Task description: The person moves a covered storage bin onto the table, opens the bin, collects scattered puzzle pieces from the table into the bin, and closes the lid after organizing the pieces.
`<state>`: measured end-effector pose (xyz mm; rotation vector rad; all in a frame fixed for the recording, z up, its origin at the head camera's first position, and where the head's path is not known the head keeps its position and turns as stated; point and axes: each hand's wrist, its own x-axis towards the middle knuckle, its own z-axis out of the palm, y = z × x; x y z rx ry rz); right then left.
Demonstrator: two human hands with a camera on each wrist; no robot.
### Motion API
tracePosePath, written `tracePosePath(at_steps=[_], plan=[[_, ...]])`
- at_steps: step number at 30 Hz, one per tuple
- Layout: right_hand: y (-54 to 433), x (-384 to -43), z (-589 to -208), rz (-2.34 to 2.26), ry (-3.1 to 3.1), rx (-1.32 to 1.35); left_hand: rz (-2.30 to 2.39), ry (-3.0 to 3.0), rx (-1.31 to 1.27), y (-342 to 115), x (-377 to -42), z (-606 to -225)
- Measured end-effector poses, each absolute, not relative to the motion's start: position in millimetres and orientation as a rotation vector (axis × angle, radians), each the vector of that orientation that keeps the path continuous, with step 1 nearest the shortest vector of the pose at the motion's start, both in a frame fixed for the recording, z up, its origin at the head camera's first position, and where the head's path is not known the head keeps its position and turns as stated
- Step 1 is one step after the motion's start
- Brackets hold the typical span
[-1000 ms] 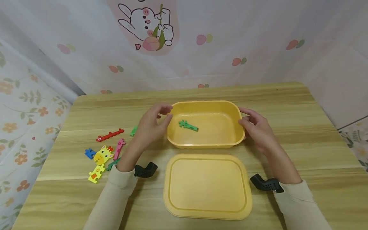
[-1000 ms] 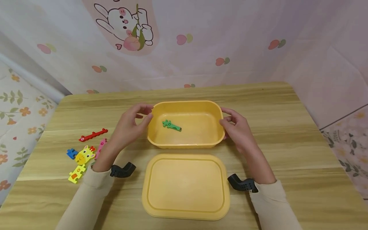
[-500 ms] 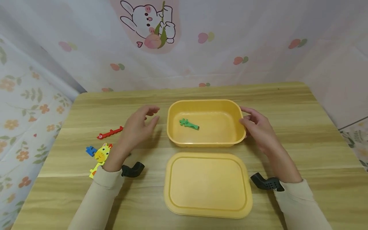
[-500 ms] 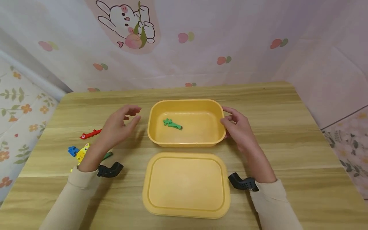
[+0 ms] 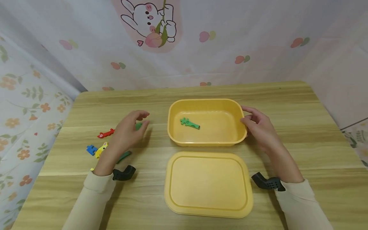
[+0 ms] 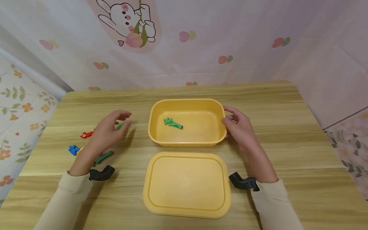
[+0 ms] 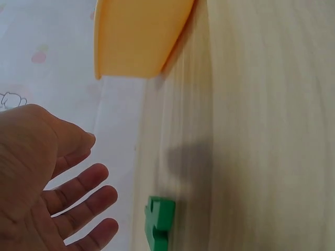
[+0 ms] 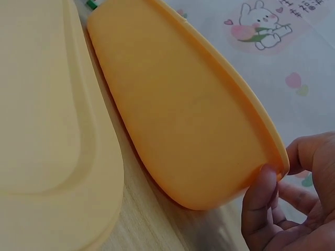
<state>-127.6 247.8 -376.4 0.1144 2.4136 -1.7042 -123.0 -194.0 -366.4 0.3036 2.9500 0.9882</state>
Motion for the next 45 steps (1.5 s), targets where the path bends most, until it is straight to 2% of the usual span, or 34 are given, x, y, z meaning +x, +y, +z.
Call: tracePosePath(at_steps=[10,25,36,45], plan=[[247.3,-127.8,-375.1,-1.711,2.413,0.116,0.959,2.953,0.197,-221.7,-112.1,-365.1],[250.1,-127.7,-374.6,-1.728,2.400,0.118,0.864,3.043,0.238,-247.0,-109.3,-374.2],[244.4,-128.0,-374.8,-1.748,2.364,0.142,0.739,3.023,0.142,-269.8,-103.9,-380.5],[247.9,-126.9,-374.6,-1.769,2.341,0.137,0.640,3.076,0.162,-281.9,-101.8,-381.3]])
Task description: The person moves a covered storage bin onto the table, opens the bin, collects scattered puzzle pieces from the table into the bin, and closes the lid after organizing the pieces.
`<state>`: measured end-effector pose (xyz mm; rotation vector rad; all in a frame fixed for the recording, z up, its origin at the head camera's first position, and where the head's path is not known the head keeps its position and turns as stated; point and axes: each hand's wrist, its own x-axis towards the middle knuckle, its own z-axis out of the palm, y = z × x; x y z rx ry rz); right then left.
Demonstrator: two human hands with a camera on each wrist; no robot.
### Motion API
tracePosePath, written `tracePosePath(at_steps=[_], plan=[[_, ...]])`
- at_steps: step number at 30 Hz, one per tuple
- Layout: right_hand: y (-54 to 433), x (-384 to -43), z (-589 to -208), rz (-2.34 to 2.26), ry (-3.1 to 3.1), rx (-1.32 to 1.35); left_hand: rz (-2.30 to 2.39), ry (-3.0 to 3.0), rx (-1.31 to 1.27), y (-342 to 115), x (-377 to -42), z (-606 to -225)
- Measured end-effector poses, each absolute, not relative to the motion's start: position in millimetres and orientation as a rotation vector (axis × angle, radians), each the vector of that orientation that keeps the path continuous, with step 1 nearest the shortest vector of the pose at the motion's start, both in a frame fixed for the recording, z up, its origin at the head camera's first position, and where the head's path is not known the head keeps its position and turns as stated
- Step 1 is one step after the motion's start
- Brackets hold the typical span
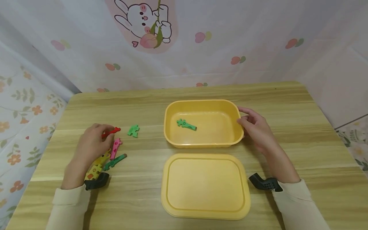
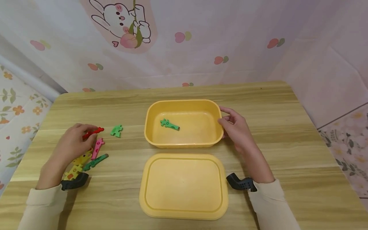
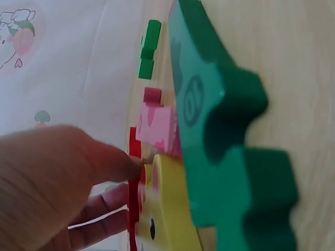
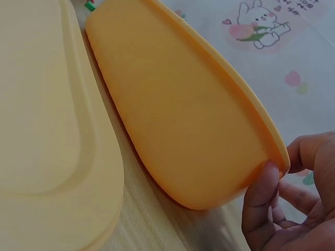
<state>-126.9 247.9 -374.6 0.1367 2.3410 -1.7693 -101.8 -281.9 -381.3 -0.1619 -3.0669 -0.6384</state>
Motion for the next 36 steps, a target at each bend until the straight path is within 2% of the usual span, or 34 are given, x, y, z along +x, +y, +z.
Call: tracePosePath(at_steps=[36], plan=[[249.1,-126.1,-374.1,-1.866,2.245,0.164,-0.606,-3.072,-0.088,-279.7,-105.0,-373.2]])
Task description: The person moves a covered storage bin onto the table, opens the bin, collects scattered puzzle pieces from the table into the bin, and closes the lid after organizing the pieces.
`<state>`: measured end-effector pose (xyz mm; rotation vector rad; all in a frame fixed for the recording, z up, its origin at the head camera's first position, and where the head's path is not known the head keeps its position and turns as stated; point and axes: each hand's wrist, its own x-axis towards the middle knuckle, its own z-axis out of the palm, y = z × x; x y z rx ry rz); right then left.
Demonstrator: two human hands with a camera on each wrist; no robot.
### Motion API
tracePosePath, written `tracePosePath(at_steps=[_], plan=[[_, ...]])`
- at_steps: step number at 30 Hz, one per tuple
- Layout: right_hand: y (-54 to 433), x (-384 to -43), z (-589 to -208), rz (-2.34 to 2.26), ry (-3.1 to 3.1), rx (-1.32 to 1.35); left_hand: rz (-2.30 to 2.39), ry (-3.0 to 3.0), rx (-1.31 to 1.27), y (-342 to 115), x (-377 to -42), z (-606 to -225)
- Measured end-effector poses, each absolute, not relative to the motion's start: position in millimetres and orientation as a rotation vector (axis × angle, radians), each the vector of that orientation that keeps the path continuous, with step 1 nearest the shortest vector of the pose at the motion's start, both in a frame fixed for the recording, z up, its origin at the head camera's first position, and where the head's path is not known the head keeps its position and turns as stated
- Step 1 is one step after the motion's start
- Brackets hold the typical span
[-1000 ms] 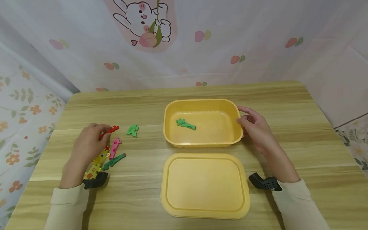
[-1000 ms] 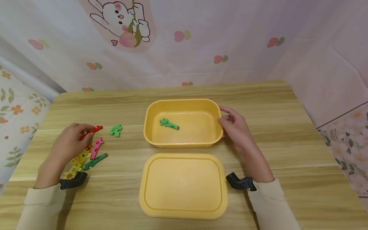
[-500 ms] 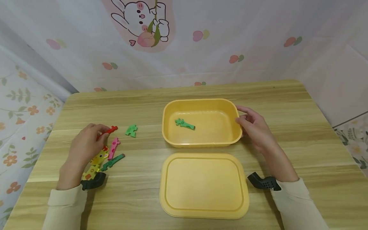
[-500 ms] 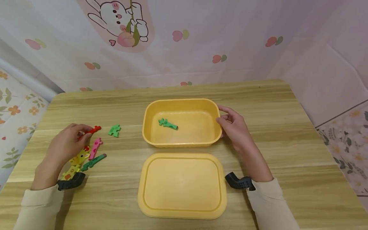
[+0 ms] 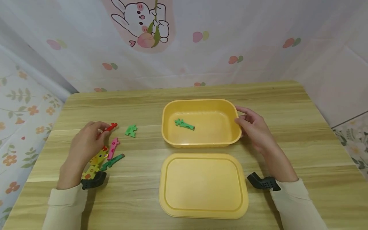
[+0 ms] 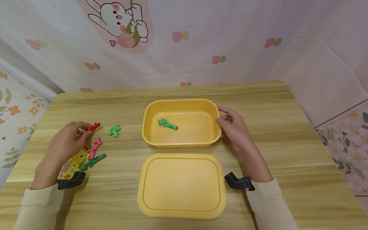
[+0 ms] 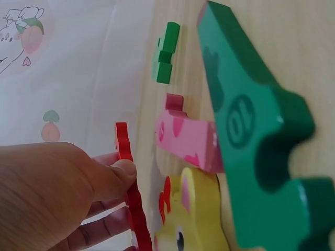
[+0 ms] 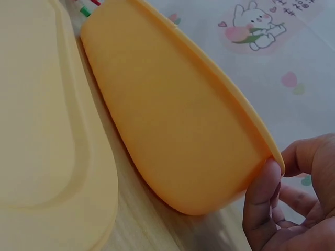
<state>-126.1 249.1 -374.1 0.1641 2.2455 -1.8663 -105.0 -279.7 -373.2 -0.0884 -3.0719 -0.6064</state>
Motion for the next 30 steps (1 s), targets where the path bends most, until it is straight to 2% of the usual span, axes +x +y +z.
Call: tracePosePath(at_steps=[30], plan=[[248.6,-127.5,-371.7,-2.019,2.008,0.173,-0.774,-2.973,-0.121,-254.3,-111.3,-364.3]])
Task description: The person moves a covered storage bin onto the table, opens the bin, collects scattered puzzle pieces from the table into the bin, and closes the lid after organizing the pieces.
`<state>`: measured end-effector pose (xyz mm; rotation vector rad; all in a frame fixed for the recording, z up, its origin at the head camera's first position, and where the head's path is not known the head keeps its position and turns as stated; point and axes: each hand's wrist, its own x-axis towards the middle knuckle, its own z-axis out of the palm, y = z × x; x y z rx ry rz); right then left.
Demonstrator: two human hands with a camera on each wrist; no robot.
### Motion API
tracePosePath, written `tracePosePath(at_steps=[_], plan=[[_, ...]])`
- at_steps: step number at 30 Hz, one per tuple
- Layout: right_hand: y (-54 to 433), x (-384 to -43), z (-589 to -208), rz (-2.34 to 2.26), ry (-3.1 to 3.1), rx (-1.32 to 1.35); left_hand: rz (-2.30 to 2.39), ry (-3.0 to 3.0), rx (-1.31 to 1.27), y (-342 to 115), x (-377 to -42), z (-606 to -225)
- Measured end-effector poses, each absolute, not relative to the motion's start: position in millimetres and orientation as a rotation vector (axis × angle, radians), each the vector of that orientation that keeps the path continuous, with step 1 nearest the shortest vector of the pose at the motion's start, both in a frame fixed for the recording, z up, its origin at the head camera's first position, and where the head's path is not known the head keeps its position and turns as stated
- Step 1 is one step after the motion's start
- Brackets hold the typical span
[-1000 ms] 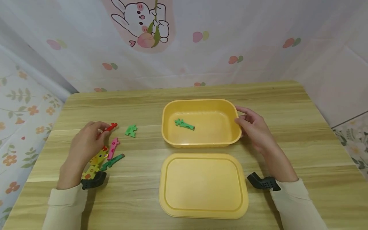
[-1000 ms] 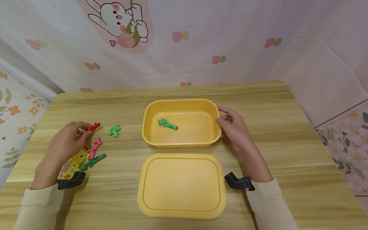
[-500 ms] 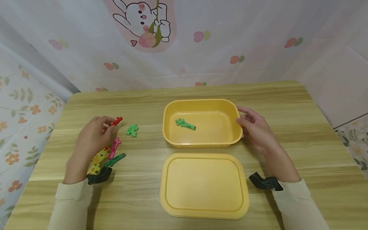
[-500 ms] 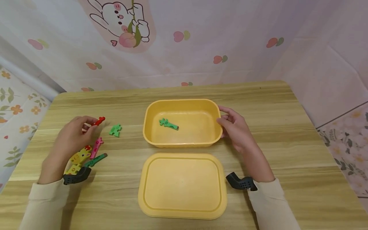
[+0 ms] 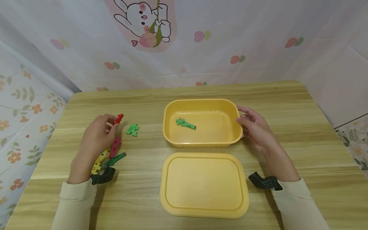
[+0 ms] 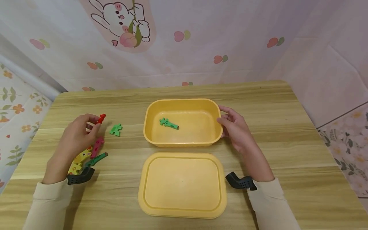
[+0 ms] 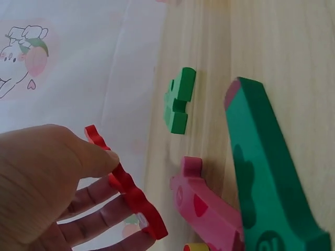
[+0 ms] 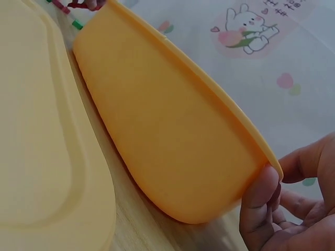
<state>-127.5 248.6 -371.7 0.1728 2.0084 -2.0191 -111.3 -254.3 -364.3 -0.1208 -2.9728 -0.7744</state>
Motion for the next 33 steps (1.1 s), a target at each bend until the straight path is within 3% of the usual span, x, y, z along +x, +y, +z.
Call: tracePosePath(at_steps=[33], plan=[[247.9,-128.1,-374.9,-2.029,2.021,0.193,-1.072,-2.890,-0.157,-202.7,-136.6,-342.0]])
